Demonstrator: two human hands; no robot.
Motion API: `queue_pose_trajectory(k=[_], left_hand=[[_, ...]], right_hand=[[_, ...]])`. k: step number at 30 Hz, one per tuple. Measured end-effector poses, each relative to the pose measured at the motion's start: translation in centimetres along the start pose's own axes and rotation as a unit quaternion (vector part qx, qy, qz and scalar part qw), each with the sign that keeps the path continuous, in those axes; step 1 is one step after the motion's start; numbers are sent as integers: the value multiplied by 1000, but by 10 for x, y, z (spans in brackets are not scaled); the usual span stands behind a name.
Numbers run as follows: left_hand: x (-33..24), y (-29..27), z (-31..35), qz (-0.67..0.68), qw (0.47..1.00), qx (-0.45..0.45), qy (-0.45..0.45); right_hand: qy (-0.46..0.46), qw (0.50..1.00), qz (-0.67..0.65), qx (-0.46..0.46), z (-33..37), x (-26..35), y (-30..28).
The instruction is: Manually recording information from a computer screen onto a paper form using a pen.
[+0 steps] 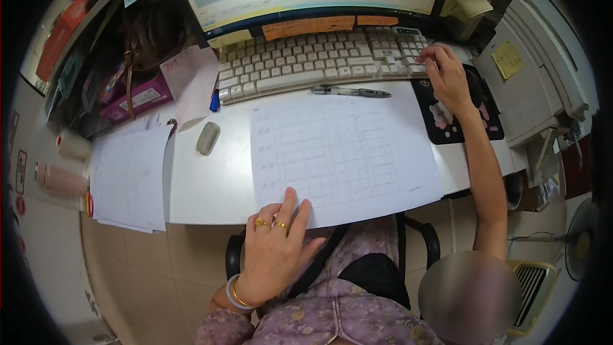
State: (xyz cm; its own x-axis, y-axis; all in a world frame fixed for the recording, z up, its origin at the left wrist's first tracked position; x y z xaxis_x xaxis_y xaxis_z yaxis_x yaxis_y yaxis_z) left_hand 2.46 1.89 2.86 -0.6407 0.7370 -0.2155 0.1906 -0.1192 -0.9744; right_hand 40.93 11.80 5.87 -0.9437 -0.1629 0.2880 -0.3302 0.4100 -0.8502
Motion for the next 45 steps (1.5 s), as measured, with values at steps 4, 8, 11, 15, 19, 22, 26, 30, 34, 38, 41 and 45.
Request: queue_pose_trajectory(k=[4, 8, 11, 15, 19, 22, 26, 30, 34, 38, 41, 45], left_hand=[[2, 1, 4, -8, 1000, -2, -3], [3, 2, 3, -13, 1000, -3, -8], [4, 3, 3, -12, 1000, 2, 4], [4, 2, 4, -20, 1000, -2, -4], [2, 3, 3, -19, 1000, -9, 2], [1, 3, 4, -17, 1000, -14, 4], [2, 3, 4, -14, 1000, -20, 3], [2, 0, 5, -11, 1000, -26, 8], [1, -2, 5, -21, 999, -26, 3], [2, 0, 4, -22, 1000, -20, 4], [2, -1, 6, -21, 1000, -20, 7], [1, -1, 4, -18, 1000, -15, 5]], right_hand=[[-5, 1000, 23, 14, 2, 1, 7], [-2, 999, 39, 30, 0, -2, 4], [-8, 999, 36, 12, -4, -3, 9], [-2, 1000, 17, 11, -9, -1, 14], [-16, 998, 35, 48, -4, 3, 14], [9, 1000, -22, 9, -2, -3, 6], [82, 996, -39, -19, 5, -46, -11], [126, 982, 135, 48, 27, -70, -31], [161, 975, 137, 63, 50, -84, -23], [166, 980, 112, -9, 59, -88, -19], [149, 983, 106, -27, 60, -86, -18], [149, 983, 103, -28, 59, -88, -19]])
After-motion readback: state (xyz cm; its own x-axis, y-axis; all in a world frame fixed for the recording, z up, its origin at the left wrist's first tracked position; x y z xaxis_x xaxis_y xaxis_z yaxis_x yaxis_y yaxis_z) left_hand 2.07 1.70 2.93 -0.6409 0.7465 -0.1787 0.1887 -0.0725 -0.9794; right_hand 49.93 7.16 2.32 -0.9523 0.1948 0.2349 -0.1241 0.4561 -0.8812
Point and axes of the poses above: each hand's wrist, its own z-axis away from the middle knuckle, its own y-axis out of the palm, x = y × z, the point moved 5 cm from there along -z, towards the middle knuckle, and after that the axes turned 12 degrees about x, right-handed, at the moved point
